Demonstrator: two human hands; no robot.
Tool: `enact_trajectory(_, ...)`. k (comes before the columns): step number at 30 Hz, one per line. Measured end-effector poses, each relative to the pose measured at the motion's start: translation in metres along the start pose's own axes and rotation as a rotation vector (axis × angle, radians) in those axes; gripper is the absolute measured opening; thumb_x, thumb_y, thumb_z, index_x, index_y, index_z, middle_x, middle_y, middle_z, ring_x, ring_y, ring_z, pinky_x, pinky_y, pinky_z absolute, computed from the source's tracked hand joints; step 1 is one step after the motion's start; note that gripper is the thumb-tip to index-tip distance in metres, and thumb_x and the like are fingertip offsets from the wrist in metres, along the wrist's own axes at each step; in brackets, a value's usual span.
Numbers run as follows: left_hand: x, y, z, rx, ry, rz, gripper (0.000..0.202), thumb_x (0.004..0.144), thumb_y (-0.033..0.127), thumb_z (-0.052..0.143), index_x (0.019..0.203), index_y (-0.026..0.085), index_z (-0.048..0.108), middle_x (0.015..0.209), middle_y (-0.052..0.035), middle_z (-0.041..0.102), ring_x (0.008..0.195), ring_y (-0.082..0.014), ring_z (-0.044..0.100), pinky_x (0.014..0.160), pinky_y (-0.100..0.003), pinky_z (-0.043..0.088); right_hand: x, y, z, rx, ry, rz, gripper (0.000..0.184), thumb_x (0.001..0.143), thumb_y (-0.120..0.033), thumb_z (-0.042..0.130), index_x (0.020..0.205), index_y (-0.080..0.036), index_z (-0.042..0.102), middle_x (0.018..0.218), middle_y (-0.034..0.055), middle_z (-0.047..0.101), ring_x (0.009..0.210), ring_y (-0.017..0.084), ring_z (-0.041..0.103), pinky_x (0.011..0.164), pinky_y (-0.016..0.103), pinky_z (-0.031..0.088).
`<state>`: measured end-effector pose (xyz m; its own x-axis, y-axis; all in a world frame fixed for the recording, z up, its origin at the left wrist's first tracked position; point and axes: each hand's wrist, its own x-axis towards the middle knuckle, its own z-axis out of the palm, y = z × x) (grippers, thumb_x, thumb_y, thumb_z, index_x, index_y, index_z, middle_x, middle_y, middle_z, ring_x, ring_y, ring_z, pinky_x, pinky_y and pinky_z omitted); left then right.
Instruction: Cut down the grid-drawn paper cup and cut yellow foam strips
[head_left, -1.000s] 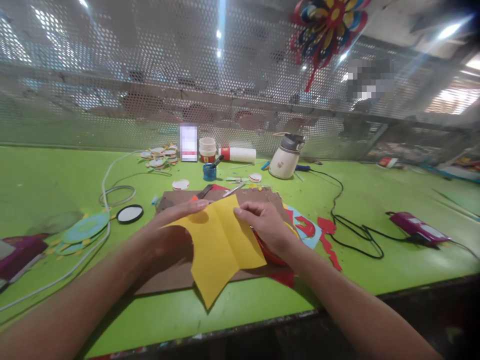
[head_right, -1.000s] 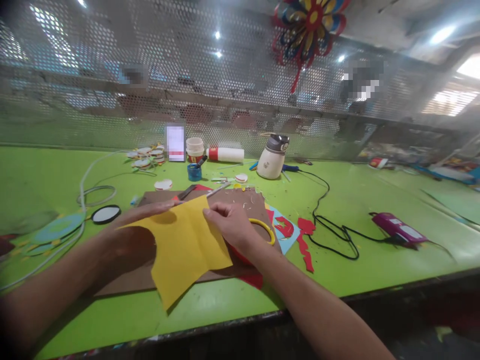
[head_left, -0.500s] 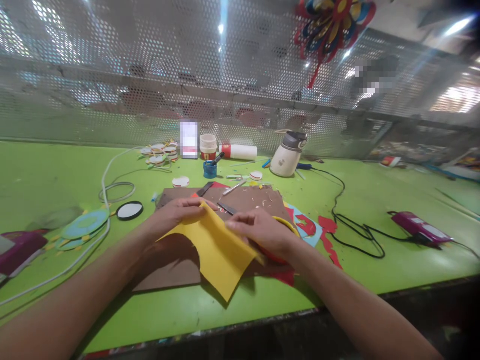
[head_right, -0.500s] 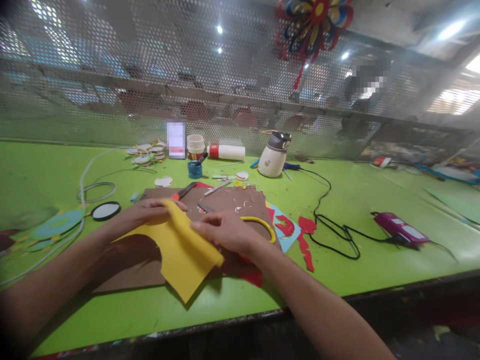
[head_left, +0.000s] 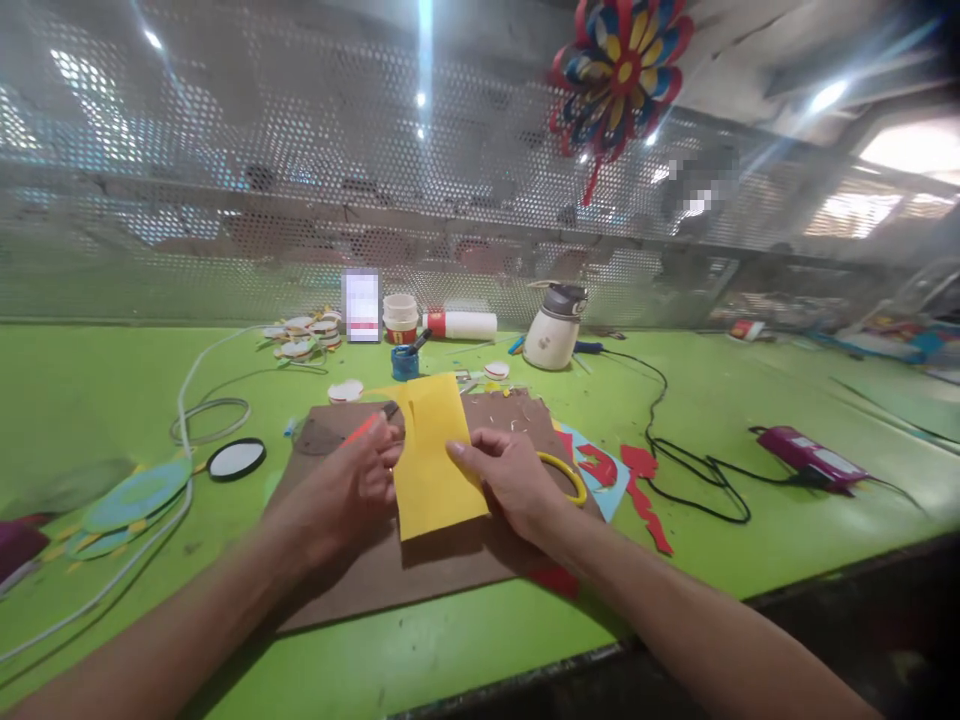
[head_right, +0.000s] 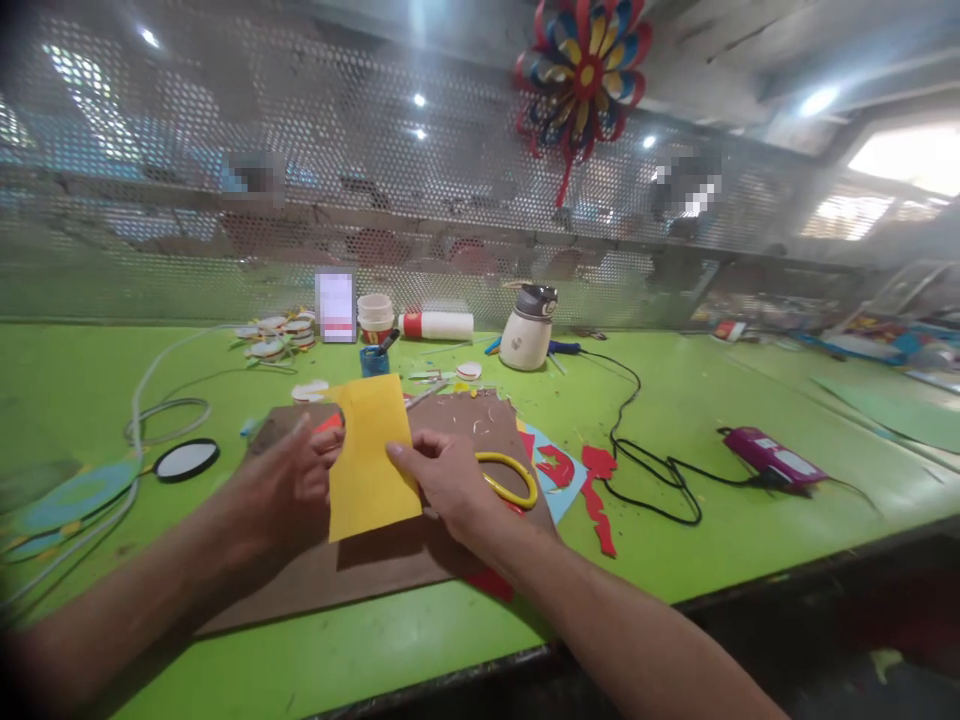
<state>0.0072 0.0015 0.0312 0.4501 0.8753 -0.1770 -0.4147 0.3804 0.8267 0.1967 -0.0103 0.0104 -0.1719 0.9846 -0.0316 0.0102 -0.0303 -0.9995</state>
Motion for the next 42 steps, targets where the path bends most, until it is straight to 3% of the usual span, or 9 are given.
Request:
enact_trajectory(2,-0.002,-0.010,0.004,0.096,-0.005,-0.008,0.038,0.084,0.038,0.072,0.116,0.018,0.065,0.096,-0.0110,0.077,0.084,-0.0242,0.075,0.076,-0.032,0.060,-0.001,0.002,0.005,-0.097,-0.016,-0.027,0.022,0.099,-0.035,0.060,0.102,-0.014,0.066,0.092,0.0021,0.070,0.074,0.015,0.069,0.068,0.032,0.058)
enact_trajectory(6,-0.002,-0.015,0.005,0.330,0.169,0.035,0.030,0.085,0.034,0.070,0.107,0.014,0.064,0.090,-0.0134,0.078,0.076,-0.0258,0.075,0.070,-0.036,0.060,-0.006,-0.006,0.007,-0.366,-0.084,-0.076,0.024,0.099,-0.037,0.059,0.100,-0.014,0.067,0.088,0.0010,0.070,0.070,0.014,0.068,0.064,0.030,0.058)
enact_trajectory(9,-0.002,-0.002,-0.002,0.408,0.163,0.041,0.030,0.086,0.036,0.069,0.106,0.015,0.063,0.086,-0.0124,0.077,0.069,-0.0244,0.074,0.063,-0.034,0.059,-0.009,-0.027,-0.017,-0.622,-0.095,-0.134,0.027,0.101,-0.038,0.056,0.096,-0.014,0.068,0.084,0.0003,0.070,0.072,0.015,0.068,0.069,0.033,0.057)
enact_trajectory(14,-0.004,0.022,-0.009,0.598,0.078,0.054,0.039,0.075,0.038,0.079,0.104,0.018,0.062,0.082,-0.0061,0.075,0.060,-0.0206,0.070,0.051,-0.028,0.053,-0.021,-0.051,-0.075,-1.112,-0.203,-0.136,0.021,0.094,-0.030,0.066,0.112,-0.018,0.067,0.118,0.0072,0.067,0.104,0.023,0.065,0.092,0.046,0.052)
enact_trajectory(18,0.000,0.026,-0.013,0.752,-0.024,0.039,0.034,0.071,0.042,0.081,0.087,0.019,0.061,0.072,0.0011,0.068,0.056,-0.0164,0.062,0.047,-0.023,0.043,-0.031,-0.044,-0.088,-1.338,-0.308,-0.042,0.034,0.095,-0.032,0.065,0.127,-0.020,0.060,0.123,0.0085,0.064,0.102,0.024,0.065,0.087,0.045,0.055)
enact_trajectory(24,0.008,0.021,-0.026,0.930,-0.140,-0.033,0.036,0.074,0.049,0.076,0.070,0.018,0.057,0.066,0.0041,0.052,0.058,-0.0119,0.047,0.051,-0.023,0.034,-0.015,-0.028,-0.078,-1.457,-0.315,0.006,0.038,0.097,-0.031,0.063,0.133,-0.020,0.056,0.130,0.0098,0.060,0.105,0.024,0.065,0.085,0.044,0.058)
enact_trajectory(28,0.001,0.030,-0.029,0.957,-0.207,-0.096,0.038,0.079,0.055,0.070,0.083,0.018,0.064,0.076,0.0013,0.059,0.063,-0.0140,0.052,0.056,-0.024,0.038,-0.008,-0.028,-0.088,-1.501,-0.270,-0.048,0.030,0.098,-0.033,0.061,0.124,-0.019,0.061,0.122,0.0084,0.065,0.099,0.022,0.067,0.083,0.042,0.058)
enact_trajectory(36,-0.005,0.043,-0.029,0.986,-0.311,-0.147,0.039,0.079,0.057,0.068,0.092,0.020,0.071,0.086,-0.0027,0.067,0.072,-0.0165,0.059,0.063,-0.025,0.044,-0.059,-0.050,-0.137,-1.449,-0.274,-0.502,0.056,0.089,-0.006,0.054,0.142,-0.022,0.047,0.110,0.0118,0.058,0.100,0.025,0.059,0.084,0.041,0.055)
enact_trajectory(42,0.003,0.034,-0.026,1.043,-0.455,-0.161,0.039,0.081,0.056,0.068,0.080,0.017,0.067,0.071,-0.0002,0.058,0.060,-0.0134,0.051,0.054,-0.024,0.038,-0.082,-0.067,-0.140,-1.506,-0.313,-0.712,0.066,0.081,0.003,0.046,0.143,-0.022,0.045,0.107,0.0139,0.053,0.104,0.033,0.050,0.086,0.053,0.049)
